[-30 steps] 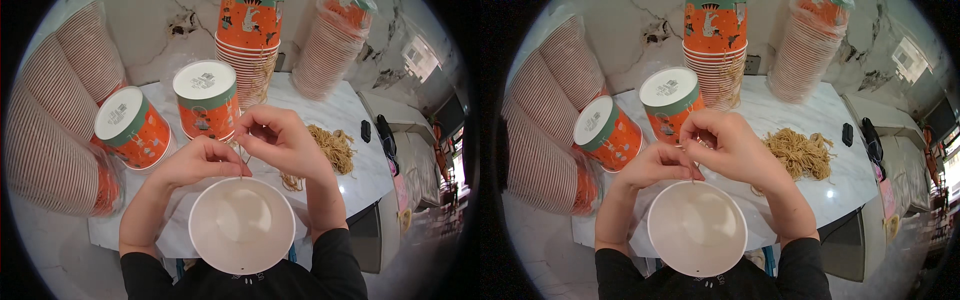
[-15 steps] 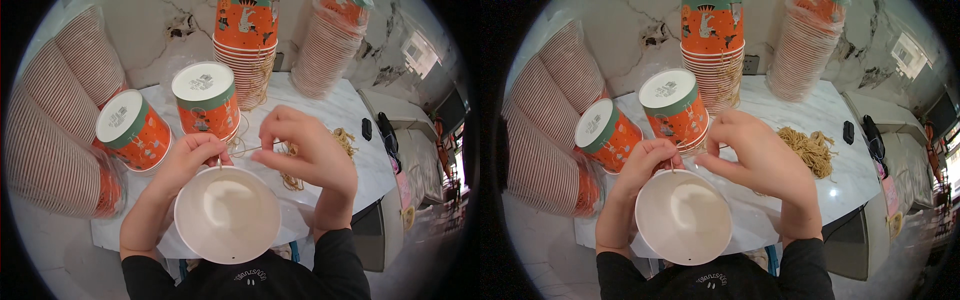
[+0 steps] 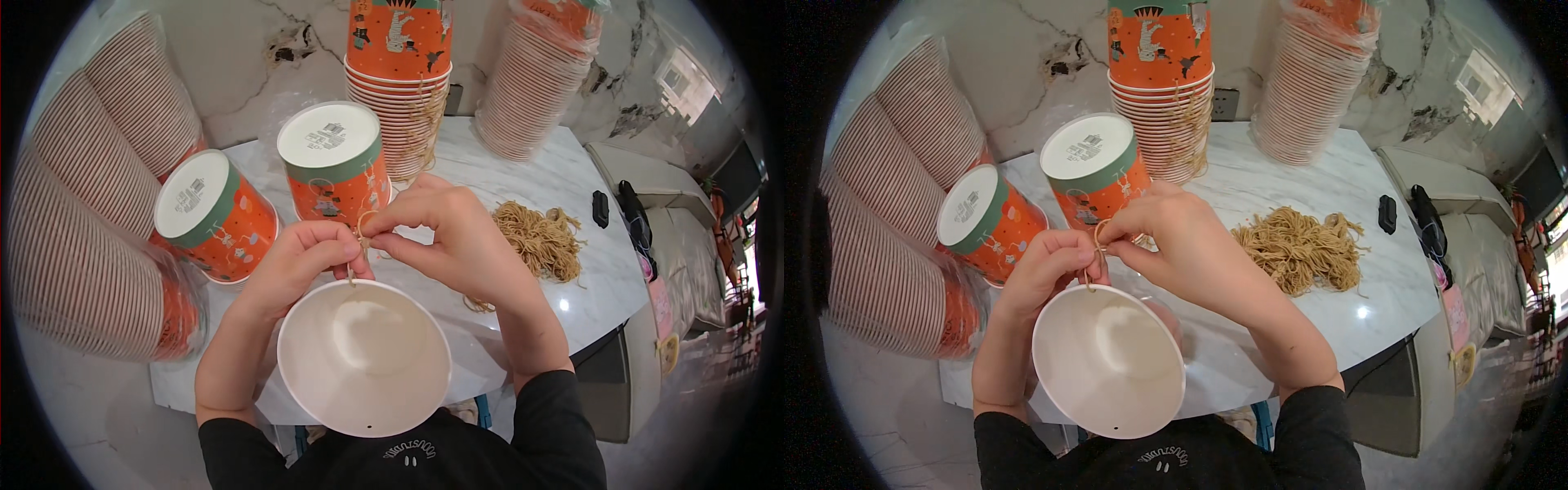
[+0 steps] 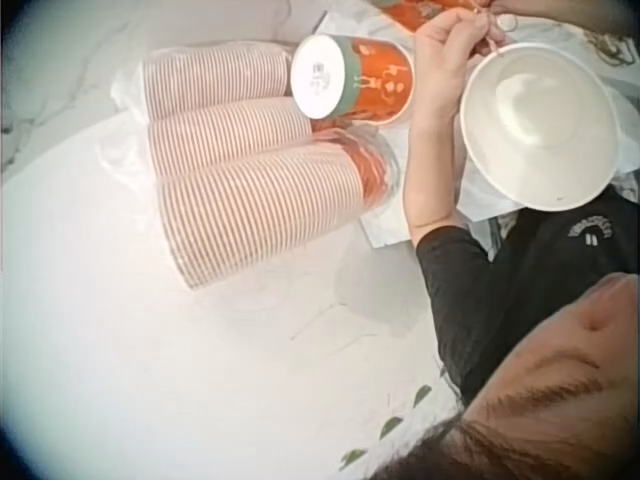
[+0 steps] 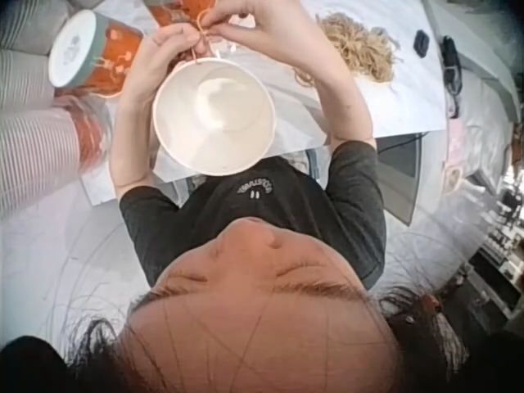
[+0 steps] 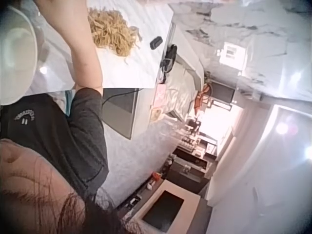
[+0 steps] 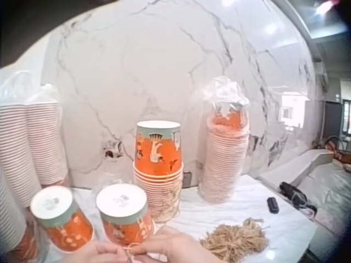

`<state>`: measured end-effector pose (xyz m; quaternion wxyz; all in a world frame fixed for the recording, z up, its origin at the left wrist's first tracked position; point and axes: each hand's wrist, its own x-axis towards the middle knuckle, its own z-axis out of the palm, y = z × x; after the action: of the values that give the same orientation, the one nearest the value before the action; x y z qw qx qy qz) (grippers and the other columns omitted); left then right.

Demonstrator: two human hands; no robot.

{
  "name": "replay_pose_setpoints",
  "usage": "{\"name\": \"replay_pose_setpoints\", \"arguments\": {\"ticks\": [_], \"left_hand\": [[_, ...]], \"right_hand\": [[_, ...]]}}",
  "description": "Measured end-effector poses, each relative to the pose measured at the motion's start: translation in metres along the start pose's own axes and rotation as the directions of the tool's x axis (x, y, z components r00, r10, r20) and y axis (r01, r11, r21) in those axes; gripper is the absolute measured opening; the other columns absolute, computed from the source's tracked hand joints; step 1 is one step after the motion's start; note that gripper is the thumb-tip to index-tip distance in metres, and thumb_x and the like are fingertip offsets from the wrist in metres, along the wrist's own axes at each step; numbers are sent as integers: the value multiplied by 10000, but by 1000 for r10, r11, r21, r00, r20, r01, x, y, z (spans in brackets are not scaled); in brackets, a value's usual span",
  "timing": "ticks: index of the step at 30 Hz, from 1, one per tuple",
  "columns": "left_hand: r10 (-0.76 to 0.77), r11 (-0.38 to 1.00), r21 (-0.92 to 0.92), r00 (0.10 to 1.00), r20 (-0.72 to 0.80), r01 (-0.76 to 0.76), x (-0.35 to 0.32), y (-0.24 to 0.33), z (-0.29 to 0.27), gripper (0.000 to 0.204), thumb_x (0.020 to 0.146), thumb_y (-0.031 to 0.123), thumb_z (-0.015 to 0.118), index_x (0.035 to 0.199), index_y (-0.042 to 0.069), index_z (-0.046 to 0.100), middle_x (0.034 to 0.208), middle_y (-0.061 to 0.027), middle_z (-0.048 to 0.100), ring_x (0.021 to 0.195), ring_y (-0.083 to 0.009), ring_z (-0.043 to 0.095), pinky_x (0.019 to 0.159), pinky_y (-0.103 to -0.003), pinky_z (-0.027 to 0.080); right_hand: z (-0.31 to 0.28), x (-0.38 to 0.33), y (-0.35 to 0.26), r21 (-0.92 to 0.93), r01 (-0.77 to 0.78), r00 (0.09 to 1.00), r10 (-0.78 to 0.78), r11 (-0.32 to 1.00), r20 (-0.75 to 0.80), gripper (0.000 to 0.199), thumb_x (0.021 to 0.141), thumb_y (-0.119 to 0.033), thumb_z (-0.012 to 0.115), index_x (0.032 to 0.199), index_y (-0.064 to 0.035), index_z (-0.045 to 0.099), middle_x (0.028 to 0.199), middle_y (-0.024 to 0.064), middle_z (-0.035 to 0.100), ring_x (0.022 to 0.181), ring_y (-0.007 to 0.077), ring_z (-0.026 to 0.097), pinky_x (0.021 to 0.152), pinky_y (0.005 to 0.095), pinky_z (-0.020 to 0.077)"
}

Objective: Threading and tying elastic cords through the holes of decorative paper buckets.

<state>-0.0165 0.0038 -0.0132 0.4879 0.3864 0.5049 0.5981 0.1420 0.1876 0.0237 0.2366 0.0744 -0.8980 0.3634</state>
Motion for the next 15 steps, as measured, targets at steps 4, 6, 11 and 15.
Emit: {"name": "replay_pose_setpoints", "arguments": {"ticks": [4, 6, 11, 15], "left_hand": [[-36, 998, 47, 999, -13, 37, 1, -1, -5, 201, 1015, 173, 594, 942, 33, 719, 924, -46, 761, 830, -87, 639, 793, -259, 491], [-60, 991, 121, 998, -15, 61, 3, -2, -4, 214, 1018, 177, 578, 950, 29, 717, 962, -46, 760, 835, -82, 637, 799, -256, 489], [-9, 997, 76, 1000, 13, 8, 3, -7, -2, 129, 980, 66, 601, 980, 16, 720, 1010, -46, 752, 904, -92, 670, 852, -267, 526], [209, 955, 231, 975, -77, -186, 9, -13, 1, 95, 903, -31, 683, 969, 8, 738, 1003, -39, 750, 950, -101, 691, 896, -271, 550]], "right_hand": [[1, 2, -1, -28, -55, 998, 55, 998, 1, 184, 836, -39, 742, 1018, -59, 768, 926, 69, 738, 904, 259, 625, 820, 363, 511], [2, 2, 0, -66, -34, 999, 34, 997, -6, 145, 837, -45, 732, 980, -52, 757, 897, 69, 721, 901, 263, 617, 808, 364, 508], [9, 4, 1, -179, -37, 999, 32, 983, -29, 117, 834, -55, 720, 950, -55, 736, 879, 82, 674, 918, 282, 599, 787, 387, 501], [10, 4, 1, -174, -31, 999, 28, 984, -21, 118, 841, -53, 722, 957, -64, 736, 901, 84, 683, 920, 291, 608, 795, 393, 506]]}}
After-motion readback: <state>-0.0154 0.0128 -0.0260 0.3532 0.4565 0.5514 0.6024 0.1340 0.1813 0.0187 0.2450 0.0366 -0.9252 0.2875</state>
